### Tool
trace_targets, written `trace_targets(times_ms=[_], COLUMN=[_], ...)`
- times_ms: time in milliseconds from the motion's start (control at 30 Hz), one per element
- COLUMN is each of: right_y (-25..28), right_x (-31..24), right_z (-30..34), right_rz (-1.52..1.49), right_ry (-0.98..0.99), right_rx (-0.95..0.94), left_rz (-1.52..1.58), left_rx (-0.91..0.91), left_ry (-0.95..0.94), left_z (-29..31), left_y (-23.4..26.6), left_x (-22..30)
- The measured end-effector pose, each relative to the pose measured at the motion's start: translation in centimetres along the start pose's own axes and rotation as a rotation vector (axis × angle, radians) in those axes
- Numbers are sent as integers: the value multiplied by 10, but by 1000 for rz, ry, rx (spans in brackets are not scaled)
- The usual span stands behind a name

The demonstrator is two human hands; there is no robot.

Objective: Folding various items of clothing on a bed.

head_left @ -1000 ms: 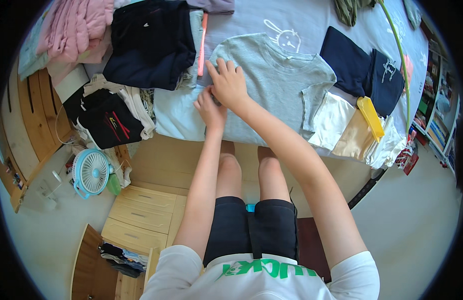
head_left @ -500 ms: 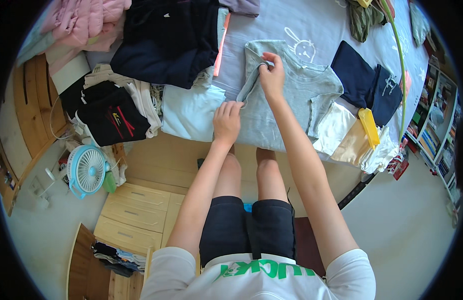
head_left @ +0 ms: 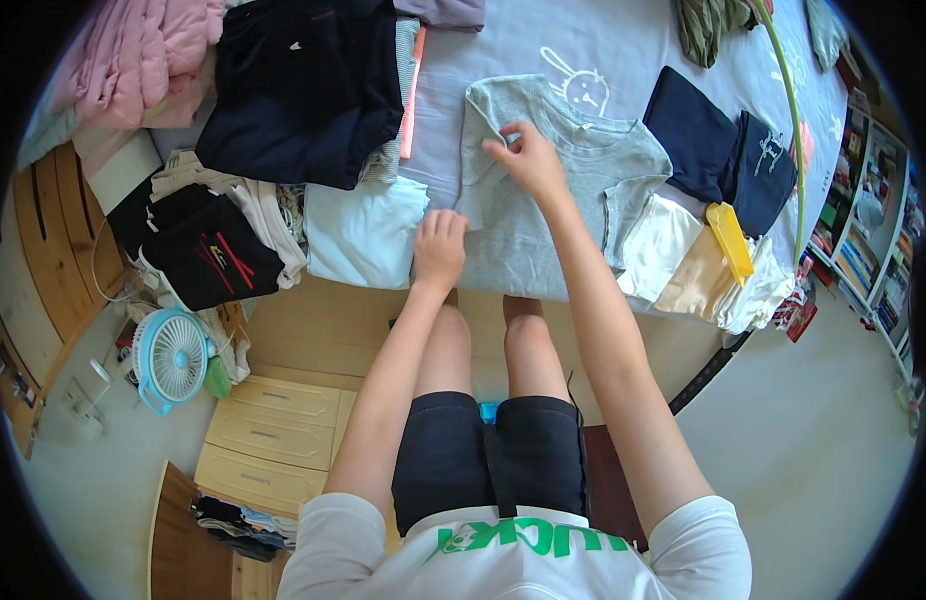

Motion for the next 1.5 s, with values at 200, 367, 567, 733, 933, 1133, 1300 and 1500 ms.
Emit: trace_targets(times_ms=[200, 367, 567, 733, 933, 1133, 1300, 1500], right_y=[-6, -5, 8, 8, 4, -2, 3, 1], right_x=[22, 23, -38, -47, -45, -42, -11, 12], right_z=[-2, 2, -18, -52, -61, -27, -15, 31], right_rz=[182, 245, 67, 205, 221, 219, 221, 131], right_ry=[-173, -88, 243, 216, 333, 260, 97, 350], right_rx=[-368, -329, 8, -61, 28, 65, -77, 294], left_rz=[90, 5, -128, -206, -269, -20, 101, -302], left_rx=[58, 127, 110, -4, 3, -21, -12, -244], left_ry=[236, 181, 64, -29, -10, 89, 106, -114], left_z=[7, 1, -2, -4, -3, 0, -34, -60], left_y=[10, 21, 18, 3, 2, 13, 20, 2], left_x=[-27, -13, -11, -13, -9, -3, 4, -2])
Point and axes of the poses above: each hand's wrist, its own z-axis away from the middle knuckle, its own y-axis out of the back of the hand, x = y × z, the point moved 5 cm from there along -z, towards the middle knuckle, and after that the axes turned 13 degrees about -x, right-handed, at the moved point
